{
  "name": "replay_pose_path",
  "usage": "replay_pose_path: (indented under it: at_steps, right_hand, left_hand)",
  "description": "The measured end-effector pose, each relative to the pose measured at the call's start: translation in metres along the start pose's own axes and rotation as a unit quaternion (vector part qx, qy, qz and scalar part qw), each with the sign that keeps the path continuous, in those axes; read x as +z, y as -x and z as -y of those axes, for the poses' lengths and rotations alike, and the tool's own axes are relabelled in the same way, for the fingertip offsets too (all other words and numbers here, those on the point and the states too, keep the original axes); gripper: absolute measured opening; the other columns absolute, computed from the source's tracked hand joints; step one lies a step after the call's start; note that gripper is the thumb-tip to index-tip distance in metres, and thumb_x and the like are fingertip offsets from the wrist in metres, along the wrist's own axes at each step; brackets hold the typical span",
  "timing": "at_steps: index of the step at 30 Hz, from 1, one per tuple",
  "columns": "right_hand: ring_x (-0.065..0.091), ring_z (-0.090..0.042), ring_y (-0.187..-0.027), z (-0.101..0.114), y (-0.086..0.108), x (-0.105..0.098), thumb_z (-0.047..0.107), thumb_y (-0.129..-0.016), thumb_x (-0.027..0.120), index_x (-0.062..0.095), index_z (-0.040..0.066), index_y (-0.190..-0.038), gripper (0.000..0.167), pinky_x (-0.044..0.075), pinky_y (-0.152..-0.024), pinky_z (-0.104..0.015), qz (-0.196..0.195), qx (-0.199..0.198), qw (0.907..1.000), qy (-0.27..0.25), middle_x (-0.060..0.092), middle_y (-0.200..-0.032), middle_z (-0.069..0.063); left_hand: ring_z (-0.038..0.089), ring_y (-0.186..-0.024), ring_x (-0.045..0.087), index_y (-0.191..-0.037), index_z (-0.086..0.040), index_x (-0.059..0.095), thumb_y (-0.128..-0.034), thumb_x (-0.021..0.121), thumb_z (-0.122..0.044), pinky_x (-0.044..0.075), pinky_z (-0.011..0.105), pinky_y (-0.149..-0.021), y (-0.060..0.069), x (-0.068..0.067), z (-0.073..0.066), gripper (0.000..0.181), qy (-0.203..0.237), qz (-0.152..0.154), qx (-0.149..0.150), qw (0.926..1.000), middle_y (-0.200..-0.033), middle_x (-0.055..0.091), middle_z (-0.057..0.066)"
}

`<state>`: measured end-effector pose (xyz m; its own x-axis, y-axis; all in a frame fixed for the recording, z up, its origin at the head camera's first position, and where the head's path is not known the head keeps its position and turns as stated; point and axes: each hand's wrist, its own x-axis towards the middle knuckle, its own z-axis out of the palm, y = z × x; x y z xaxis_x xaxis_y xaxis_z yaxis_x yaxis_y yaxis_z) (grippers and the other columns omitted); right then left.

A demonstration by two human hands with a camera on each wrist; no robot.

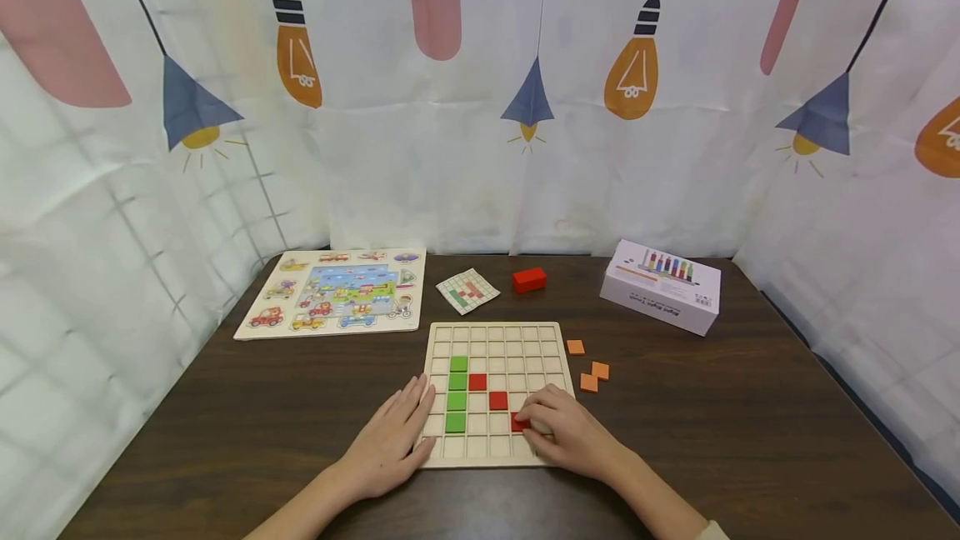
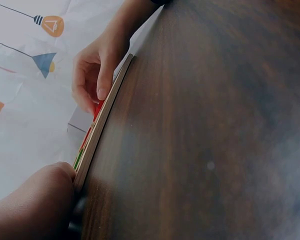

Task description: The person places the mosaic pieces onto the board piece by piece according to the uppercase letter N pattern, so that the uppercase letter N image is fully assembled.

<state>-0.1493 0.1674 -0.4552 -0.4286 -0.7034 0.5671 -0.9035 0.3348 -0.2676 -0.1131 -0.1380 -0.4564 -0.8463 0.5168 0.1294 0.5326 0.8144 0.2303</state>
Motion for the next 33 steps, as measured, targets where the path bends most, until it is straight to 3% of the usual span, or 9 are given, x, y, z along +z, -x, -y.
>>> replay_pose_path:
  at_steps: [18,33]
  right_hand:
    - [0.048,-0.003,-0.094,0.001,0.000,-0.004,0.015,-0.081,0.068,0.065,0.018,-0.100,0.020,0.040,-0.079,-0.014,0.009,0.036,0.9993,0.004,0.056,-0.102,0.010]
    - [0.048,-0.006,-0.091,-0.007,0.010,-0.030,0.008,-0.073,0.074,0.066,0.013,-0.101,0.029,0.041,-0.075,-0.017,-0.006,0.081,0.9939,0.074,0.055,-0.103,0.008]
  left_hand:
    - [0.026,-0.138,0.008,-0.145,-0.002,0.020,-0.0964,0.034,-0.041,0.014,0.043,-0.108,0.000,0.001,0.001,0.064,0.003,0.006,-0.004,1.0000,-0.151,0.010,0.016]
    - [0.026,-0.138,0.008,-0.145,-0.002,0.020,-0.0966,0.034,-0.042,0.015,0.042,-0.108,0.001,0.001,0.000,0.064,0.001,0.004,-0.002,1.0000,-0.151,0.010,0.017]
